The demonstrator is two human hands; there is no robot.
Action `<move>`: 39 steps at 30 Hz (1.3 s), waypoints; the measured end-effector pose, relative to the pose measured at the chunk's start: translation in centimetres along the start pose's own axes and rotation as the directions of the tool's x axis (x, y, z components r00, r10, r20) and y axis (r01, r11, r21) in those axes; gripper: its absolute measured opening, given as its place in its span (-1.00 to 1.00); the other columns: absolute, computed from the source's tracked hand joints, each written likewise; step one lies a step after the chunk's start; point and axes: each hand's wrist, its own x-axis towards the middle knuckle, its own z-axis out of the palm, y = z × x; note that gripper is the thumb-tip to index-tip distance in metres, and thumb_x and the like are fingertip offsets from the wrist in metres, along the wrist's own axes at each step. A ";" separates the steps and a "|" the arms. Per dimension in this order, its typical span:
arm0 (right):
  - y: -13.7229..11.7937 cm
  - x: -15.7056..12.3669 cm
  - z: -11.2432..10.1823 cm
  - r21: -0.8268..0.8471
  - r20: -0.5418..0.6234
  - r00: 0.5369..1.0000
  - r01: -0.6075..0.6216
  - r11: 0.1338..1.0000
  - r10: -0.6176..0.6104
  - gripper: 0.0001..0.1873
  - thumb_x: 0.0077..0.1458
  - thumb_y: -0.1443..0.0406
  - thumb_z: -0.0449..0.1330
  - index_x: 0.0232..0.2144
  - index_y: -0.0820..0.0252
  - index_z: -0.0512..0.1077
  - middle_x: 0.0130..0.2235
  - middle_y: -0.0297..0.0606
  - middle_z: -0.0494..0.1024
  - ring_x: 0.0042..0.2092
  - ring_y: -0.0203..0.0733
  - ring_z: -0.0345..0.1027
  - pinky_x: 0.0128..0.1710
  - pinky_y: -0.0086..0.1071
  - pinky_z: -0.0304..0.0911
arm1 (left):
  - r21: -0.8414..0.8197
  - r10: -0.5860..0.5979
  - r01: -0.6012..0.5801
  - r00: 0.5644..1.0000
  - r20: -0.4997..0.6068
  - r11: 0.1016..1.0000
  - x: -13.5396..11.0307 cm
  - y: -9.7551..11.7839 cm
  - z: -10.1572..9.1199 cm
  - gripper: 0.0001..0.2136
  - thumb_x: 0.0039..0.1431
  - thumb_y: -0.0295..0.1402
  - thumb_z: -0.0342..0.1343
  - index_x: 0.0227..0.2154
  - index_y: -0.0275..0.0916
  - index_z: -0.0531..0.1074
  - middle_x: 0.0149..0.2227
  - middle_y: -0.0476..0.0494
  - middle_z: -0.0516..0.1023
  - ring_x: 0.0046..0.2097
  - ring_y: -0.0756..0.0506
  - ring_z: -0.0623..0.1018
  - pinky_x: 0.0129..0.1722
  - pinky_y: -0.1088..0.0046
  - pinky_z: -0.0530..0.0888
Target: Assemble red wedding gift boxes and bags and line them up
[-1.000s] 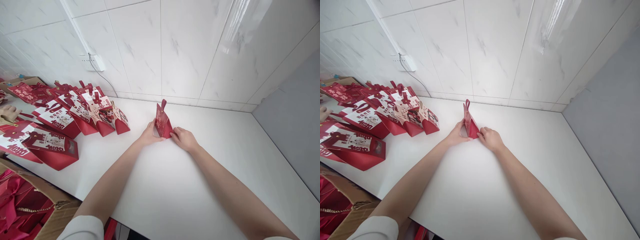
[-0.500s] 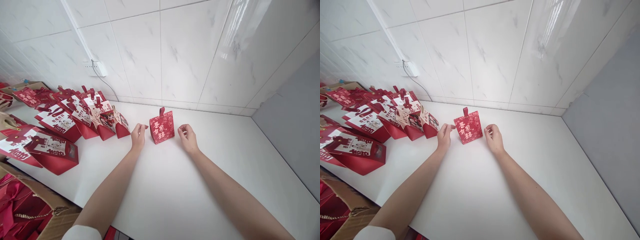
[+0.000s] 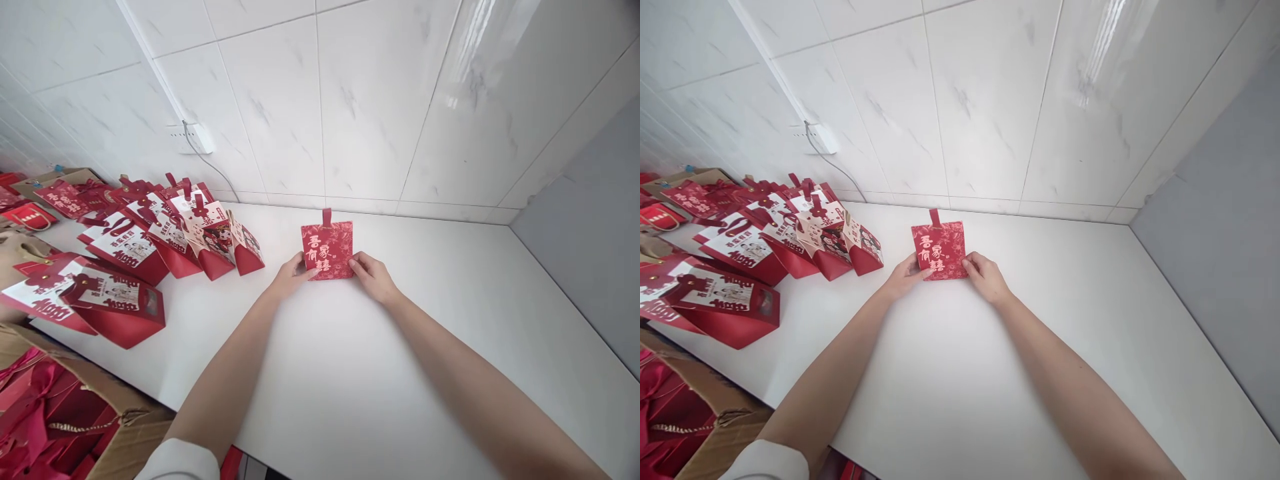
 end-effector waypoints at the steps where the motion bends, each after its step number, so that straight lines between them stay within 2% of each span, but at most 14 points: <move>1: 0.0 0.0 0.0 0.012 -0.011 1.000 0.006 1.000 -0.005 -0.69 0.22 0.03 0.05 -0.40 0.06 0.41 -0.36 -0.32 0.49 -0.31 -0.14 0.32 -0.24 -0.27 0.22 | -0.027 -0.001 0.001 1.000 -0.018 1.000 0.1 0.0 0.0 -0.51 0.06 -0.06 0.20 -0.02 -0.25 0.38 0.04 -0.23 0.51 0.06 -0.17 0.50 0.08 0.26 0.43; 6: -0.6 -0.1 0.5 0.187 -0.047 0.999 0.030 0.982 -0.021 -0.64 0.19 -0.02 0.09 -0.39 0.08 0.48 -0.03 -0.23 0.47 0.06 -0.08 0.28 0.05 -0.24 0.17 | -0.078 -0.022 0.014 0.994 -0.104 0.997 0.2 0.4 0.5 -0.54 0.24 0.03 -0.07 -0.14 -0.27 0.47 -0.05 -0.21 0.56 0.00 -0.13 0.51 0.08 0.34 0.39; 10: -1.1 -0.2 0.6 0.384 0.178 0.981 -0.147 0.912 0.083 -0.59 0.20 -0.04 0.07 -0.33 0.14 0.49 -0.20 -0.28 0.56 -0.13 -0.13 0.38 0.02 -0.25 0.20 | -0.127 -0.074 0.061 0.992 -0.100 0.990 0.1 0.6 1.0 -0.50 0.25 0.04 -0.10 -0.19 -0.31 0.52 -0.10 -0.22 0.59 -0.05 -0.15 0.53 0.07 0.32 0.38; 14: -1.0 0.0 0.5 0.410 0.208 0.971 -0.199 0.890 0.121 -0.60 0.23 0.01 0.05 -0.26 0.16 0.51 -0.16 -0.25 0.56 -0.13 -0.11 0.39 0.06 -0.21 0.18 | -0.137 -0.121 0.115 0.992 -0.042 0.984 0.0 0.5 1.2 -0.50 0.24 0.05 -0.09 -0.28 -0.31 0.53 -0.20 -0.22 0.60 -0.12 -0.17 0.55 0.00 0.29 0.41; 16: -1.1 0.0 0.5 0.396 0.155 0.984 -0.147 0.906 0.092 -0.64 0.25 0.04 0.03 -0.21 0.12 0.49 -0.09 -0.24 0.54 -0.07 -0.09 0.37 0.08 -0.18 0.17 | -0.096 -0.071 0.066 0.997 -0.044 0.993 -0.1 0.8 1.2 -0.52 0.25 0.03 -0.10 -0.28 -0.30 0.51 -0.20 -0.21 0.59 -0.13 -0.16 0.54 -0.02 0.29 0.42; 19: -1.6 -0.2 0.8 0.250 0.001 0.998 0.065 0.966 -0.067 -0.71 0.26 0.07 0.04 -0.19 0.06 0.45 0.10 -0.21 0.38 0.16 -0.07 0.21 0.18 -0.18 0.09 | 0.045 0.133 -0.128 0.979 -0.154 0.991 -0.5 1.6 1.0 -0.59 0.26 -0.02 -0.07 -0.12 -0.25 0.43 -0.09 -0.22 0.54 -0.07 -0.16 0.51 0.00 0.31 0.42; 24: -2.6 -0.5 1.2 0.050 -0.072 0.968 0.244 0.969 -0.240 -0.78 0.30 0.12 0.00 -0.18 0.02 0.40 0.17 -0.19 0.28 0.25 -0.09 0.09 0.26 -0.12 -0.01 | 0.250 0.470 -0.411 0.842 -0.266 0.877 -0.7 2.7 0.8 -0.62 0.27 -0.05 -0.05 0.00 -0.19 0.31 0.07 -0.29 0.40 0.09 -0.23 0.44 0.08 0.22 0.38; 28: -2.6 -0.8 1.4 0.073 -0.199 0.957 0.231 0.970 -0.213 -0.77 0.27 0.11 0.06 -0.07 0.02 0.27 0.20 -0.16 0.24 0.20 -0.05 0.18 0.16 -0.06 0.16 | 0.299 0.666 -0.608 0.567 -0.485 0.736 -0.1 2.1 0.4 -0.45 0.18 0.13 -0.07 0.06 -0.15 0.21 0.25 -0.34 0.13 0.16 -0.31 0.40 0.17 0.04 0.28; 29: -2.5 -0.9 1.4 0.090 -0.212 0.956 0.224 0.970 -0.201 -0.73 0.27 0.11 0.07 -0.03 0.01 0.24 0.21 -0.15 0.23 0.17 -0.06 0.23 0.13 -0.06 0.20 | 0.287 0.658 -0.614 0.545 -0.519 0.735 0.0 1.9 0.1 -0.38 0.15 0.18 -0.07 0.12 -0.14 0.17 0.27 -0.35 0.09 0.15 -0.32 0.41 0.19 0.03 0.26; 30: -2.4 -0.9 1.5 0.105 -0.199 0.962 0.213 0.971 -0.189 -0.68 0.26 0.10 0.08 0.02 0.00 0.21 0.22 -0.14 0.23 0.14 -0.07 0.26 0.11 -0.07 0.22 | 0.242 0.625 -0.599 0.588 -0.514 0.763 0.0 1.6 -0.3 -0.33 0.12 0.20 -0.06 0.16 -0.14 0.14 0.27 -0.35 0.10 0.14 -0.32 0.42 0.19 0.03 0.25; 33: -1.8 -0.9 1.6 0.134 0.007 0.989 0.143 0.981 -0.145 -0.49 0.20 0.07 0.15 0.14 -0.03 0.14 0.22 -0.16 0.26 0.18 -0.06 0.23 0.16 -0.06 0.18 | 0.001 0.334 -0.346 0.905 -0.265 0.938 -0.1 0.7 -1.4 -0.32 0.08 0.18 0.04 0.12 -0.22 0.28 0.13 -0.35 0.37 0.06 -0.31 0.48 0.09 0.11 0.37; 34: -1.6 -0.8 1.7 0.133 0.092 0.989 0.106 0.985 -0.119 -0.45 0.18 0.06 0.18 0.15 -0.03 0.14 0.21 -0.18 0.30 0.19 -0.05 0.23 0.18 -0.05 0.16 | -0.056 0.192 -0.203 0.969 -0.153 0.978 -0.1 0.4 -1.7 -0.36 0.07 0.14 0.09 0.06 -0.25 0.35 0.06 -0.34 0.46 0.03 -0.31 0.50 0.04 0.14 0.41; 36: -1.2 -0.6 2.0 0.118 0.207 0.977 0.030 0.993 -0.054 -0.46 0.15 0.04 0.20 0.12 -0.01 0.19 0.14 -0.19 0.39 0.14 -0.04 0.29 0.16 -0.05 0.19 | -0.113 -0.033 0.028 0.999 -0.038 0.993 -0.2 -0.1 -2.2 -0.46 0.04 0.04 0.20 -0.04 -0.27 0.42 -0.01 -0.32 0.53 0.00 -0.29 0.52 0.00 0.18 0.45; 39: -0.6 0.0 2.5 0.128 0.229 0.973 -0.039 0.991 0.008 -0.49 0.17 0.02 0.16 0.10 0.00 0.21 0.09 -0.18 0.44 0.05 -0.05 0.39 0.07 -0.07 0.28 | -0.206 -0.125 0.109 0.990 -0.067 0.973 -0.1 -0.4 -2.5 -0.48 -0.04 -0.10 0.32 -0.04 -0.21 0.36 -0.04 -0.23 0.55 0.00 -0.23 0.53 -0.01 0.20 0.46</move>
